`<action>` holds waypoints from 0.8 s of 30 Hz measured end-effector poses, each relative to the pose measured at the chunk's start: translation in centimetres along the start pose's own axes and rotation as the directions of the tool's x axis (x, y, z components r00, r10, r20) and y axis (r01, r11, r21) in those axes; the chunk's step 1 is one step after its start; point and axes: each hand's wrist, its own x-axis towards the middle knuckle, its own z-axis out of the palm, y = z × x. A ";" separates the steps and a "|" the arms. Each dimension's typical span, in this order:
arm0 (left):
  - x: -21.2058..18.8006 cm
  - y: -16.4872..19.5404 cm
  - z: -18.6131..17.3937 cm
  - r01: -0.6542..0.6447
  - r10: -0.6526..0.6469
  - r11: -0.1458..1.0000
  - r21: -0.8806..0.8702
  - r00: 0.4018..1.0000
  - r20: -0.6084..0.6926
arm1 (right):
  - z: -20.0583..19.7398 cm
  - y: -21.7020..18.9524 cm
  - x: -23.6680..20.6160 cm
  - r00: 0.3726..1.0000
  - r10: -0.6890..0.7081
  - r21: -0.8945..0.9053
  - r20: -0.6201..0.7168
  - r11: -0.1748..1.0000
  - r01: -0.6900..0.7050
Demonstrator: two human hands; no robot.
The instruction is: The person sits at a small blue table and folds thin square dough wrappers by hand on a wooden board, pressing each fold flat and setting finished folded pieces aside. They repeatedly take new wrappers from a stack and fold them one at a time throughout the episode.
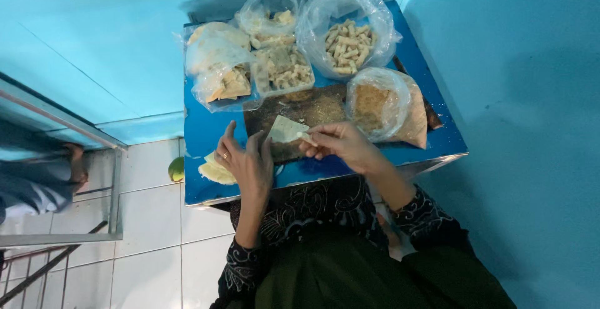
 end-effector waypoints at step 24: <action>0.6 0.5 2.9 -0.025 0.001 0.988 0.155 0.987 0.159 | -7.0 -7.1 -1.9 0.758 -0.603 -0.969 0.248 -0.141 0.205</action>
